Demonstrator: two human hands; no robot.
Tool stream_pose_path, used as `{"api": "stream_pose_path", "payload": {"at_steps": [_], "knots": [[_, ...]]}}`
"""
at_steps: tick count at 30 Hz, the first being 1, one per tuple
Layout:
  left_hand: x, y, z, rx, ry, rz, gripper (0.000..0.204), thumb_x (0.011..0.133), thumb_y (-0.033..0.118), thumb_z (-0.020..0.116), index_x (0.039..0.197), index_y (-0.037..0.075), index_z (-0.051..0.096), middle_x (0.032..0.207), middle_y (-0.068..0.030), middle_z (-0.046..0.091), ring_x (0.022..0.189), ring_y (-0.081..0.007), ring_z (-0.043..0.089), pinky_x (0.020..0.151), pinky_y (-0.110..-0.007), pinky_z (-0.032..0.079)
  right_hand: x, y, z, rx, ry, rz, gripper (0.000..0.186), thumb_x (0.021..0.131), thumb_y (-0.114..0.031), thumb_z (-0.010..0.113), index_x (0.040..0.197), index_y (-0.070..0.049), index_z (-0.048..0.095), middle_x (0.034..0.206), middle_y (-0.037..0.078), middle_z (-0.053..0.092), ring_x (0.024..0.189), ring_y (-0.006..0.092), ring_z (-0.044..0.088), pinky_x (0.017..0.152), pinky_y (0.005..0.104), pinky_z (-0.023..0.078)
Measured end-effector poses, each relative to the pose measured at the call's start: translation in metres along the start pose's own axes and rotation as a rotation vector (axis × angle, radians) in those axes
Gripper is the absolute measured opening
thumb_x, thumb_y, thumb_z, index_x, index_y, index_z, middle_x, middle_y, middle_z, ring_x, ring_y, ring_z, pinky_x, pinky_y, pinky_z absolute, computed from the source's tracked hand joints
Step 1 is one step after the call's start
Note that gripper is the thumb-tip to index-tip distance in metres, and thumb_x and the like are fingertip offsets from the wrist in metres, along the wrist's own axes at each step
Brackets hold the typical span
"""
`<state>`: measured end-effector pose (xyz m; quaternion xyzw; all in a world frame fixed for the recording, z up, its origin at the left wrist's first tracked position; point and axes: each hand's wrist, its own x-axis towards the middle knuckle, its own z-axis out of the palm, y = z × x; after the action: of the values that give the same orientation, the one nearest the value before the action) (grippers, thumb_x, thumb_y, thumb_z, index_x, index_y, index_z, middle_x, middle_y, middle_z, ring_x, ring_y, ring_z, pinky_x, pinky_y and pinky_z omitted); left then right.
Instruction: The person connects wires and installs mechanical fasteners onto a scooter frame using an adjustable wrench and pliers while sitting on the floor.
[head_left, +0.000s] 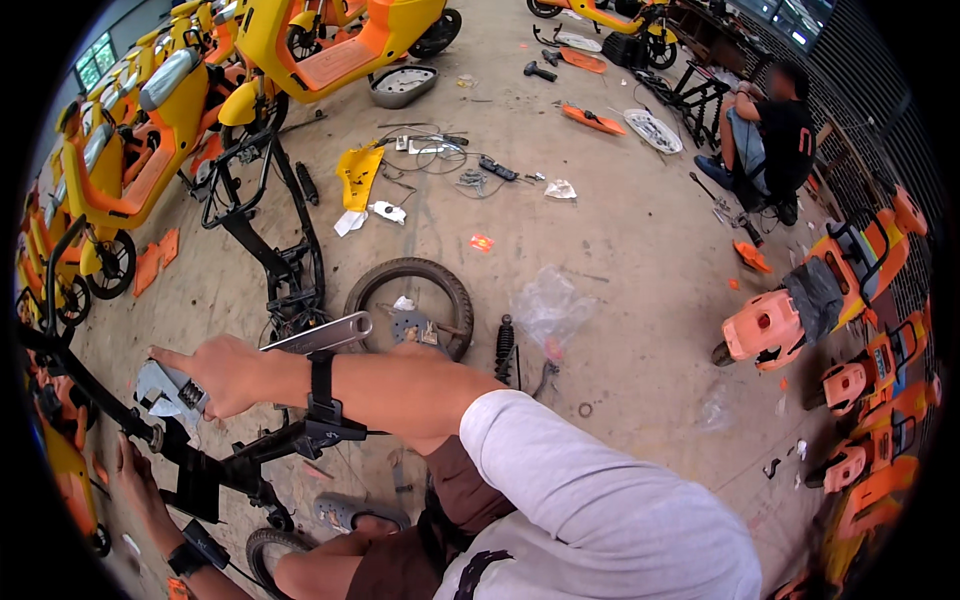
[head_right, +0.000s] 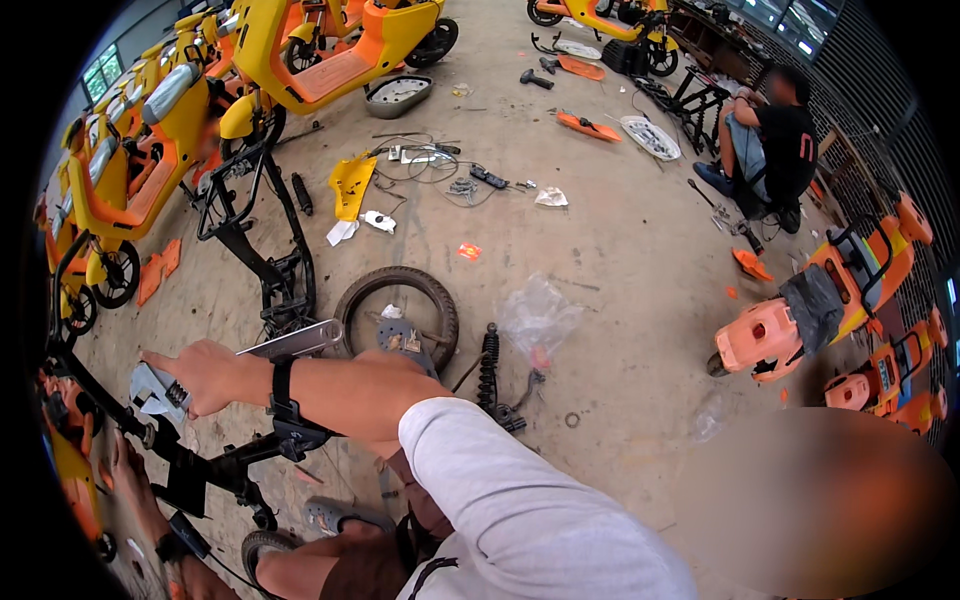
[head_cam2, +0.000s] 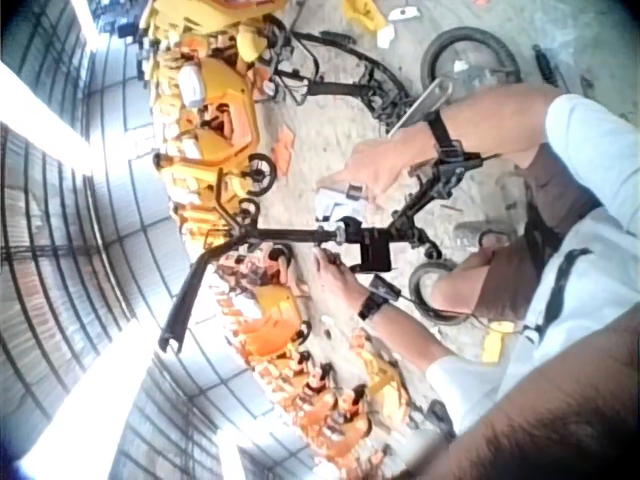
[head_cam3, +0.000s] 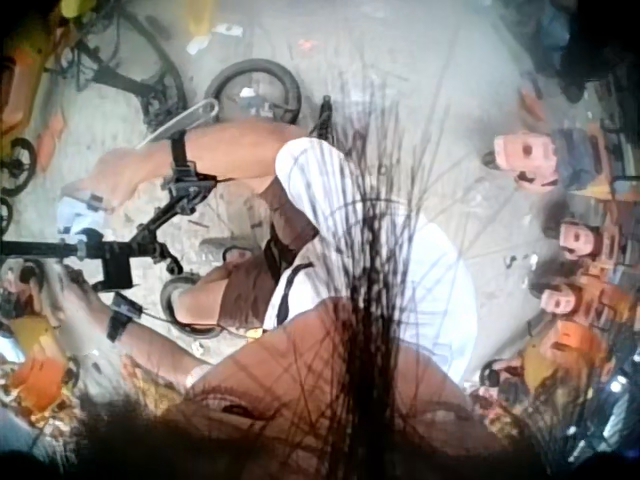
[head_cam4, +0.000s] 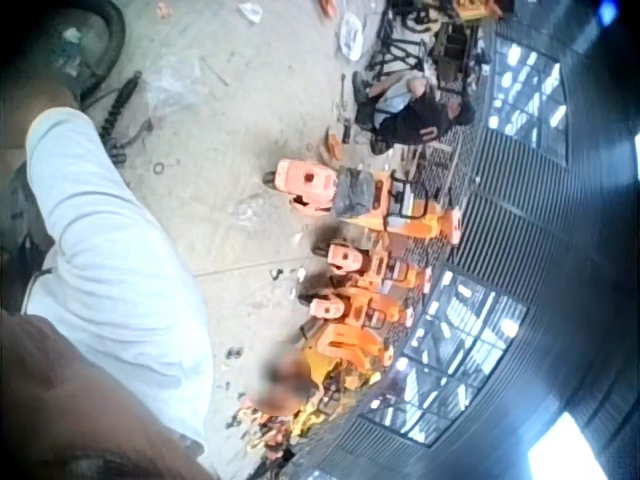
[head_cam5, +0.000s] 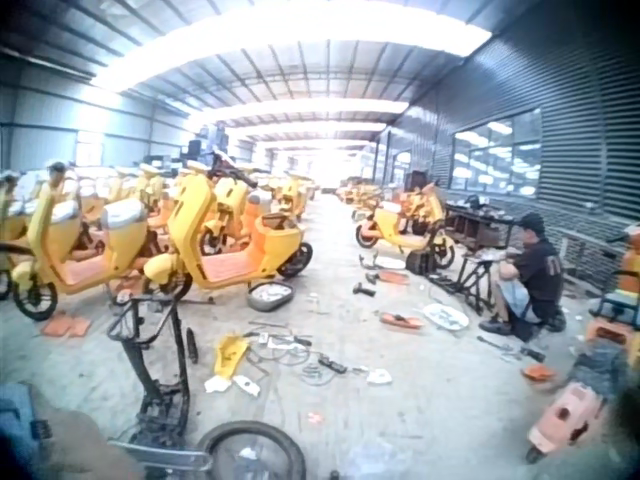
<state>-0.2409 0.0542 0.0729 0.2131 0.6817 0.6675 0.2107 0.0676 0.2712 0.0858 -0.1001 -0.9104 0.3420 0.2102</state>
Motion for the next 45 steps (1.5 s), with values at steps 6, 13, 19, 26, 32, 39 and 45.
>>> {"api": "stream_pose_path", "payload": {"at_steps": [6, 13, 19, 26, 32, 39, 45], "knots": [[-0.010, 0.000, 0.018, -0.014, 0.057, 0.125, 0.016, 0.095, 0.020, 0.065, 0.093, 0.005, 0.068, 0.066, 0.0085, 0.042, 0.054, -0.0025, 0.030, 0.049, -0.021, 0.023, -0.004, 0.002, -0.009, 0.025, -0.012, -0.029, 0.106, 0.064, -0.027, 0.081, 0.152, -0.018, 0.024, 0.077, 0.023, 0.066, 0.078, 0.0423, 0.066, 0.069, 0.0467, 0.051], [-0.022, 0.009, 0.027, 0.097, 0.063, 0.147, 0.022, 0.093, 0.025, 0.067, 0.084, 0.005, 0.065, 0.063, 0.0054, 0.044, 0.050, -0.0041, 0.035, 0.046, -0.022, 0.026, -0.003, -0.001, -0.006, -0.030, -0.030, -0.061, 0.102, 0.067, -0.027, 0.080, 0.153, -0.022, 0.024, 0.075, 0.021, 0.066, 0.075, 0.0426, 0.065, 0.069, 0.0470, 0.051], [-0.041, 0.024, 0.057, 0.201, 0.211, 0.134, 0.032, 0.092, 0.034, 0.068, 0.081, 0.004, 0.061, 0.063, 0.0038, 0.041, 0.048, -0.0054, 0.035, 0.045, -0.023, 0.027, 0.002, 0.003, -0.001, -0.031, 0.045, -0.016, 0.103, 0.069, -0.028, 0.080, 0.153, -0.026, 0.022, 0.077, 0.023, 0.066, 0.075, 0.0422, 0.065, 0.070, 0.0464, 0.051], [-0.052, 0.026, 0.056, 0.302, 0.238, 0.196, 0.036, 0.092, 0.033, 0.068, 0.088, -0.003, 0.069, 0.063, 0.0032, 0.048, 0.051, -0.0057, 0.042, 0.047, -0.023, 0.032, 0.008, -0.002, 0.002, 0.009, 0.098, 0.072, 0.105, 0.068, -0.033, 0.082, 0.153, -0.028, 0.021, 0.085, 0.028, 0.066, 0.084, 0.0453, 0.065, 0.077, 0.0460, 0.053], [-0.050, 0.025, 0.057, 0.310, 0.256, 0.267, 0.030, 0.089, 0.025, 0.072, 0.086, -0.005, 0.072, 0.061, 0.0008, 0.057, 0.054, -0.0056, 0.046, 0.048, -0.024, 0.035, 0.013, -0.015, 0.005, 0.019, 0.029, 0.100, 0.104, 0.067, -0.026, 0.081, 0.153, -0.031, 0.022, 0.100, 0.024, 0.068, 0.093, 0.0426, 0.065, 0.083, 0.0432, 0.052], [-0.051, 0.026, 0.062, 0.267, 0.243, 0.246, 0.031, 0.089, 0.025, 0.071, 0.088, -0.006, 0.072, 0.061, 0.0006, 0.056, 0.053, -0.0048, 0.045, 0.047, -0.024, 0.034, 0.021, -0.017, 0.018, 0.029, 0.054, 0.068, 0.106, 0.067, -0.025, 0.081, 0.153, -0.032, 0.021, 0.099, 0.024, 0.068, 0.091, 0.0428, 0.065, 0.082, 0.0424, 0.052], [-0.051, 0.024, 0.061, 0.267, 0.243, 0.251, 0.032, 0.089, 0.026, 0.071, 0.089, -0.005, 0.073, 0.061, 0.0007, 0.056, 0.054, -0.0051, 0.045, 0.048, -0.024, 0.034, 0.028, -0.018, 0.031, -0.057, 0.051, -0.004, 0.106, 0.070, -0.028, 0.082, 0.154, -0.031, 0.018, 0.081, 0.021, 0.067, 0.078, 0.0409, 0.066, 0.070, 0.0456, 0.051]]}}
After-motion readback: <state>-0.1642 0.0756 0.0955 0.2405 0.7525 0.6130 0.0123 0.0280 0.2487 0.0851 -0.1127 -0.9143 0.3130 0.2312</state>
